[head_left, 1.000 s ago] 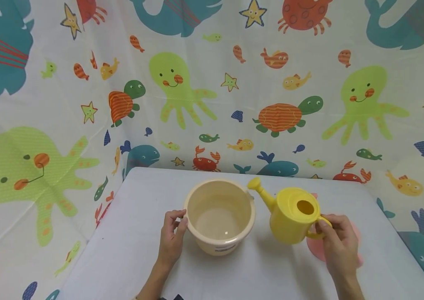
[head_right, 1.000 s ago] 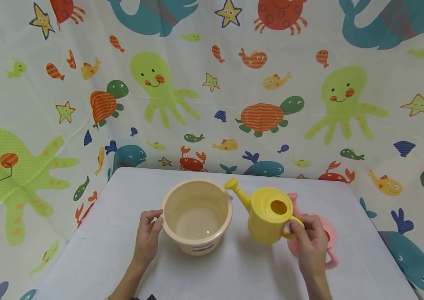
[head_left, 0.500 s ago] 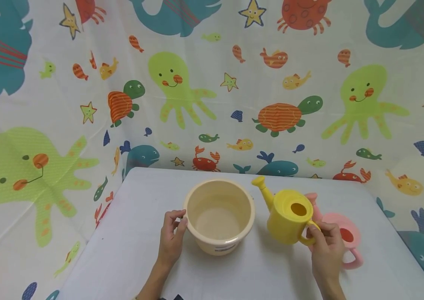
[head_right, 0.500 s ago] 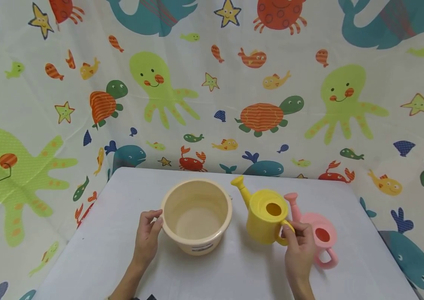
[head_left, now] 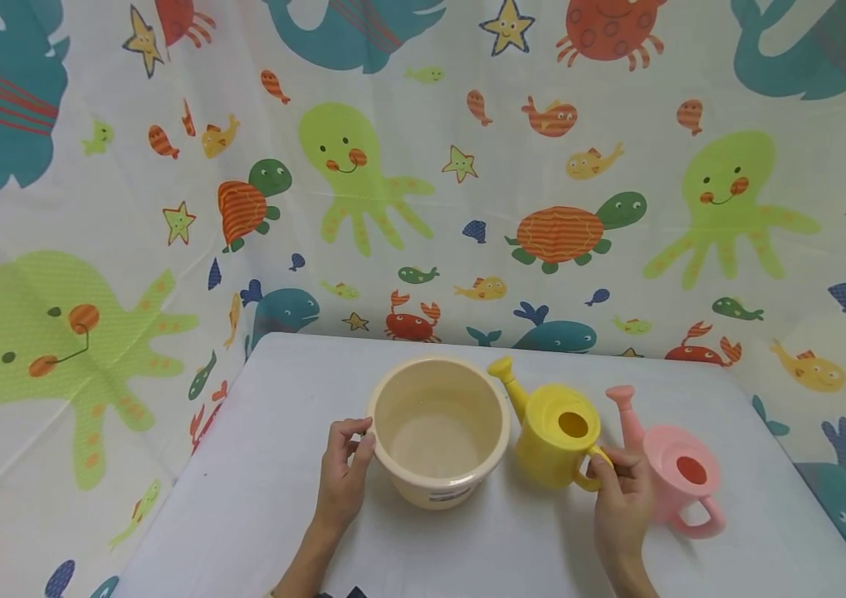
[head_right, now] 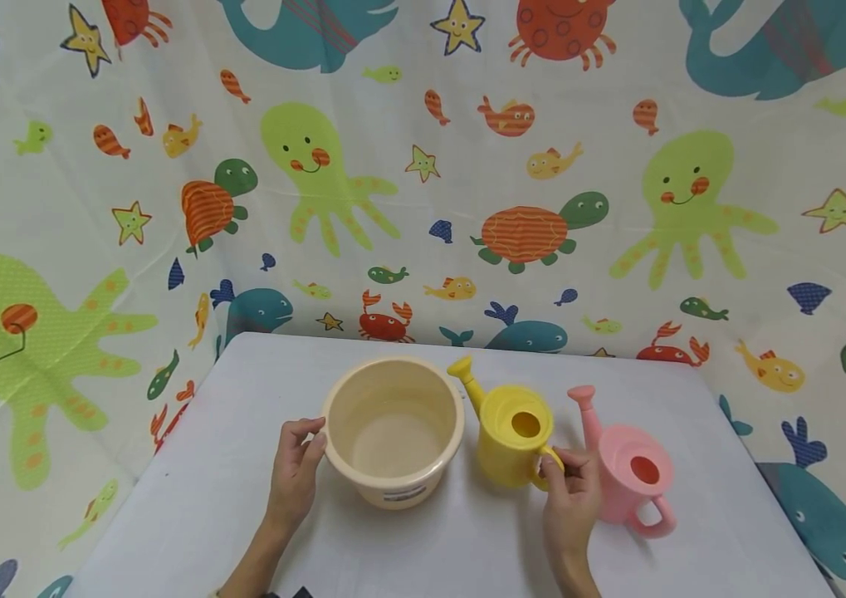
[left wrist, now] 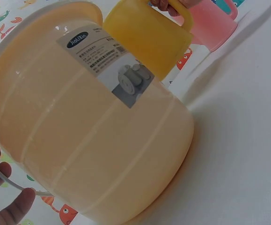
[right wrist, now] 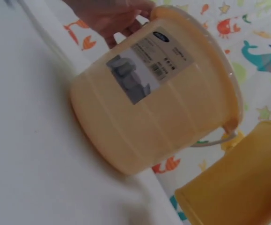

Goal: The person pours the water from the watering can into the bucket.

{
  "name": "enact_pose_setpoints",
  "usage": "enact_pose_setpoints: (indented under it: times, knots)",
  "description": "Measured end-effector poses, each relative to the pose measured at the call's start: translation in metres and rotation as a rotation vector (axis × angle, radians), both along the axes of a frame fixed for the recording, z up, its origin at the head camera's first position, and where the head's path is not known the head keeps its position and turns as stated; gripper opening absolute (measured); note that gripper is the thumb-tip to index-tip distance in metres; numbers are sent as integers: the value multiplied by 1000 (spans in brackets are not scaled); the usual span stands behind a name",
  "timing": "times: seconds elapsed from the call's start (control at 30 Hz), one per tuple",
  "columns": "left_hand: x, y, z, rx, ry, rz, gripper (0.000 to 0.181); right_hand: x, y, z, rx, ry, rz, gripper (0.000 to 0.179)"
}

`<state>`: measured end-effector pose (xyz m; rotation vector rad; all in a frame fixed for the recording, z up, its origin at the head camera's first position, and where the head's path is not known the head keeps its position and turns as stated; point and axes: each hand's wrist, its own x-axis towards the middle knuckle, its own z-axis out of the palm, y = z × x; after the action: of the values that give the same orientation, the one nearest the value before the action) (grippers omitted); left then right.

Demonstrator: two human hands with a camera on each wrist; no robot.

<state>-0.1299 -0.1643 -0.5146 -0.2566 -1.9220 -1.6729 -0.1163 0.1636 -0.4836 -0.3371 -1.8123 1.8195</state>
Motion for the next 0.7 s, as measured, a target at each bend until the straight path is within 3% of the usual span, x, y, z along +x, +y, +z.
enact_pose_setpoints:
  times: [0.27, 0.7]
  knots:
    - [-1, -2, -1, -12, 26, -8, 25, -4, -3, -10, -93, 88, 19, 6]
    - [0, -1, 1, -10, 21, -13, 24, -12, 0, -31, -117, 142, 20, 9]
